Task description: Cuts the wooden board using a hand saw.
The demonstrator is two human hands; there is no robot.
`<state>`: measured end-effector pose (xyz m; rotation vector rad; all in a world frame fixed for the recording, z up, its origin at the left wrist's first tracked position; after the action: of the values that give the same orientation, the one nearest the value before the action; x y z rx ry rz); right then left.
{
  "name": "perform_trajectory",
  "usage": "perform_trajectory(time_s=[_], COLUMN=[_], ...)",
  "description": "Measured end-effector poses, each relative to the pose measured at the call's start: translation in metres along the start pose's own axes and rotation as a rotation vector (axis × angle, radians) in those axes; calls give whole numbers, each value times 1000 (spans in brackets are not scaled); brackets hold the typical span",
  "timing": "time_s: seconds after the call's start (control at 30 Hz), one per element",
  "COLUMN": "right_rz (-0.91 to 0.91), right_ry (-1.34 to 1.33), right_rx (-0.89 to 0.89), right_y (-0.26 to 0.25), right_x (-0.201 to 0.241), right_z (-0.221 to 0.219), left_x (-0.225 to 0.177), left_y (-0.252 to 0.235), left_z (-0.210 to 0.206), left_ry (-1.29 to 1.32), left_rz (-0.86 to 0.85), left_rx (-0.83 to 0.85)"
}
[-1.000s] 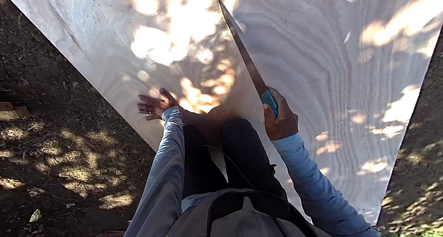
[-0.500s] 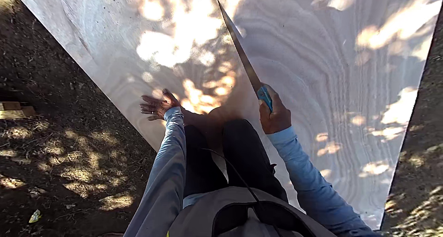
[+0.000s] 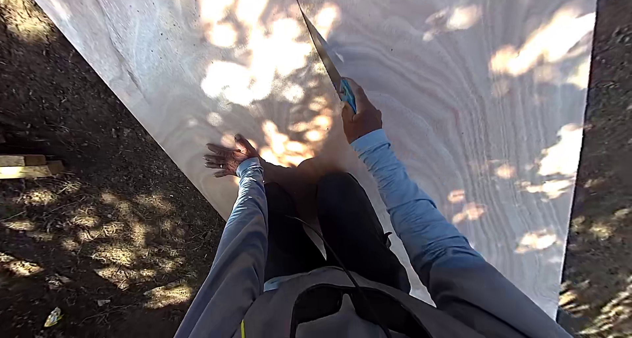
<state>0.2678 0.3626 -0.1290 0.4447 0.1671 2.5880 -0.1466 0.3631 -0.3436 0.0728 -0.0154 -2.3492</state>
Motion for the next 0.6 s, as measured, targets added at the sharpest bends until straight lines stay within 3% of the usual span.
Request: perform_trajectory(time_s=[0.1, 0.2, 0.27, 0.4, 0.47, 0.5, 0.6], right_rz=[-79, -151, -166, -132, -122, -115, -132], right_ry=[-284, -285, -277, -280, -259, -256, -269], right_rx=[120, 184, 202, 226, 274, 291, 269], right_y=[85, 117, 77, -64, -107, -110, -54], right_x=[-100, -114, -94, -35, -13, -11, -38], right_z=[-45, -28, -33, -93, -97, -94, -76], left_x=[5, 9, 5, 6, 2, 3, -3], left_y=[2, 2, 1, 5, 2, 3, 3], left_z=[-5, -4, -5, 1, 0, 0, 4], left_ry=[-15, -19, -24, -22, -3, 0, 10], left_rz=[-18, -23, -14, 4, 11, 6, 12], left_rx=[2, 4, 5, 12, 17, 22, 45])
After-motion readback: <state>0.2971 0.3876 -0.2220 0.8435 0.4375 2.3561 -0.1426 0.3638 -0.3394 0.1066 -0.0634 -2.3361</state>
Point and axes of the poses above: each hand's wrist, its own y-axis away from the middle knuckle, its own z-axis out of the back of the hand, x = y × z, the point moved 10 cm from there along -y, towards the middle knuckle, and after that the axes turned 1 degree about y, right-handed, at the moved point
